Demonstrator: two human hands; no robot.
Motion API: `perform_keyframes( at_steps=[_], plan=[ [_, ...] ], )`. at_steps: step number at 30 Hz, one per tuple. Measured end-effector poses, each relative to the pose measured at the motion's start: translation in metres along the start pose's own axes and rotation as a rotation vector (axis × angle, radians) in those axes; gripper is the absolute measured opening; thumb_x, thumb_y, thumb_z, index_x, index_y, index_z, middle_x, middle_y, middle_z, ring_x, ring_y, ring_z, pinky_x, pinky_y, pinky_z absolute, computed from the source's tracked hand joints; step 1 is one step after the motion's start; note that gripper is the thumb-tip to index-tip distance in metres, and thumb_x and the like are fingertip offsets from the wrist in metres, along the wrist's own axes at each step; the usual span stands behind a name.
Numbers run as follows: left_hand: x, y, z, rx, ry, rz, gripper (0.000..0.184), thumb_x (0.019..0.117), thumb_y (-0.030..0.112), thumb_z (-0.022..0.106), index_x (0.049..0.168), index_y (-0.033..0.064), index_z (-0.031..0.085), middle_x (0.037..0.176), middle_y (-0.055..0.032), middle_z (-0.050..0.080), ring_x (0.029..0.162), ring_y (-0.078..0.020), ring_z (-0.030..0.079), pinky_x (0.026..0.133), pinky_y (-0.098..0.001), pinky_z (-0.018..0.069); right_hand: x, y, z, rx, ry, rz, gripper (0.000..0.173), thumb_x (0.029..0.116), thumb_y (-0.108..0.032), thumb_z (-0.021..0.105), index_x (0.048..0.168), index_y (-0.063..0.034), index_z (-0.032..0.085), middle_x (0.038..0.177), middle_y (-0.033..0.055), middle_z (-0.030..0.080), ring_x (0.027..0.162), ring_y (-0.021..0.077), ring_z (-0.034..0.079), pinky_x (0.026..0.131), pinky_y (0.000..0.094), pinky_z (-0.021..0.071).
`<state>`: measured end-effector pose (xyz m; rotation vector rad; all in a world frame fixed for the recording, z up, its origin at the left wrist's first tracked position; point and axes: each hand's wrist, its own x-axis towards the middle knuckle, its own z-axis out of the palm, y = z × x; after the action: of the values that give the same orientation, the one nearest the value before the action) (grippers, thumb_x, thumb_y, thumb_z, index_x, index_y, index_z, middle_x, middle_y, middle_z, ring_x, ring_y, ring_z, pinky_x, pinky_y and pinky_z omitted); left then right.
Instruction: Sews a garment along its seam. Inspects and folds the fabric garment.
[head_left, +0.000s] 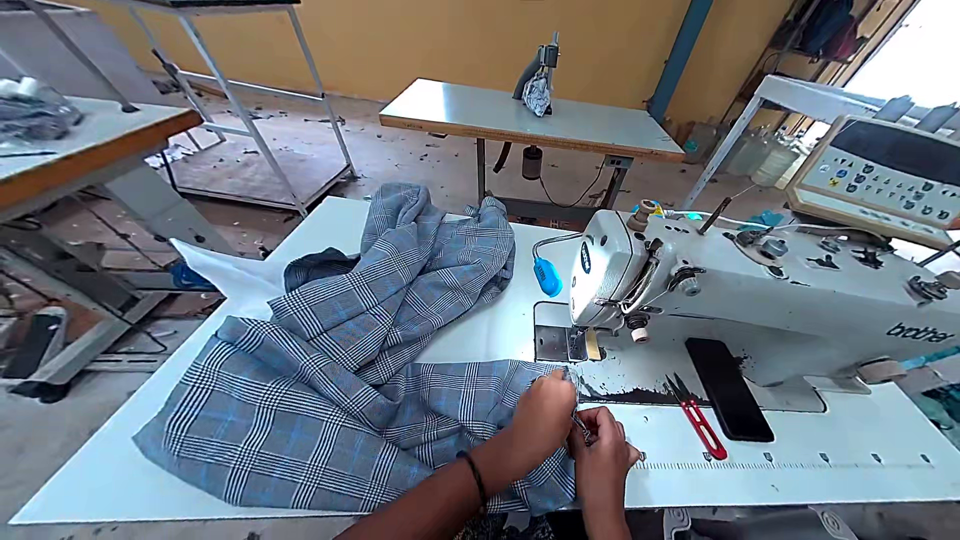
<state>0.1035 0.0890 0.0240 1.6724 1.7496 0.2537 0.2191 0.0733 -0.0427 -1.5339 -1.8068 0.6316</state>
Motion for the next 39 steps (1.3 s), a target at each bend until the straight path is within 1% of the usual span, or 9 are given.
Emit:
perform_keyframes(
  at_steps=[4,8,11,14,19,23,31,36,39],
  plan=[
    [0.025,-0.006,-0.004,-0.099,-0.001,-0.076,0.039,0.1059,0.025,0.057,0.109,-0.0117,0.068,0.115,-0.0283,0.066,0.114,-0.04,0.063,0.101,-0.0532,0.0463,-0.007,0.003,0.006,-0.143,0.065,-0.216,0.01,0.0845,0.0,0.07,0.092,0.0036,0.074,0.092,0.0206,0.069,0.088,0.0403,0.068,0.075,0.0616,0.0465],
    [0.032,-0.013,-0.003,-0.048,0.0,-0.109,0.025,0.103,0.009,0.056,0.114,-0.0113,0.066,0.123,-0.0284,0.062,0.119,-0.0403,0.06,0.103,-0.0528,0.0464,-0.021,-0.003,0.0,-0.399,0.056,-0.335,0.02,0.0809,0.005,0.071,0.097,-0.0029,0.08,0.091,0.0186,0.069,0.084,0.0379,0.068,0.069,0.054,0.049],
    [0.03,-0.018,-0.002,-0.049,0.028,-0.098,0.026,0.1034,0.009,0.055,0.116,-0.0107,0.066,0.123,-0.0274,0.063,0.118,-0.039,0.061,0.103,-0.0506,0.0466,-0.018,0.003,0.0,-0.363,0.092,-0.359,0.011,0.0867,-0.009,0.07,0.089,-0.0053,0.08,0.086,0.0156,0.067,0.081,0.0359,0.067,0.069,0.0546,0.0462],
    [0.028,-0.019,0.001,-0.055,0.057,-0.097,0.026,0.1037,0.009,0.055,0.117,-0.0106,0.066,0.122,-0.0271,0.063,0.116,-0.0387,0.062,0.103,-0.0497,0.0471,-0.004,0.001,0.003,-0.232,0.048,-0.197,0.023,0.0895,-0.02,0.072,0.076,-0.0007,0.072,0.083,0.0173,0.064,0.086,0.0378,0.064,0.075,0.0585,0.0412],
    [0.024,-0.028,0.001,-0.078,0.116,-0.04,0.024,0.103,0.007,0.056,0.118,-0.0098,0.065,0.119,-0.0263,0.065,0.115,-0.0382,0.063,0.103,-0.0499,0.0466,0.013,-0.017,-0.011,-0.131,-0.248,0.186,0.034,0.0927,-0.028,0.075,0.107,0.0019,0.071,0.116,0.0239,0.062,0.116,0.044,0.055,0.09,0.0649,0.037],
    [0.026,-0.037,0.001,-0.07,0.139,0.12,0.022,0.1035,0.006,0.055,0.115,-0.0087,0.068,0.113,-0.0251,0.069,0.11,-0.0372,0.066,0.1,-0.0496,0.0485,0.017,-0.026,-0.013,-0.146,-0.32,0.261,0.03,0.0954,-0.026,0.072,0.111,0.0001,0.072,0.119,0.022,0.061,0.119,0.0419,0.053,0.093,0.063,0.0357],
    [-0.033,0.003,-0.027,0.273,-0.202,0.001,0.027,0.106,0.01,0.052,0.12,-0.0093,0.063,0.119,-0.0318,0.065,0.117,-0.0484,0.061,0.095,-0.0618,0.0481,0.004,-0.016,-0.004,-0.027,-0.188,0.104,0.02,0.0925,-0.015,0.071,0.099,0.0034,0.073,0.102,0.0197,0.067,0.104,0.0393,0.061,0.089,0.0615,0.037],
    [-0.017,-0.024,-0.008,0.017,-0.002,-0.052,0.041,0.1114,0.021,0.041,0.118,-0.0118,0.065,0.121,-0.0301,0.064,0.119,-0.0422,0.061,0.104,-0.0531,0.0452,-0.01,-0.006,0.02,-0.041,0.06,-0.215,0.01,0.0852,-0.001,0.071,0.088,0.0084,0.069,0.086,0.0219,0.068,0.075,0.0338,0.069,0.068,0.0458,0.0576],
    [-0.01,-0.032,-0.007,-0.059,0.077,-0.065,0.048,0.107,0.034,0.053,0.109,-0.0113,0.068,0.109,-0.0276,0.067,0.108,-0.0389,0.064,0.099,-0.0514,0.0473,-0.012,-0.003,0.029,-0.053,0.162,-0.357,0.006,0.0814,0.006,0.071,0.083,0.009,0.067,0.083,0.0211,0.065,0.067,0.0275,0.069,0.06,0.0349,0.0585]
  ],
)
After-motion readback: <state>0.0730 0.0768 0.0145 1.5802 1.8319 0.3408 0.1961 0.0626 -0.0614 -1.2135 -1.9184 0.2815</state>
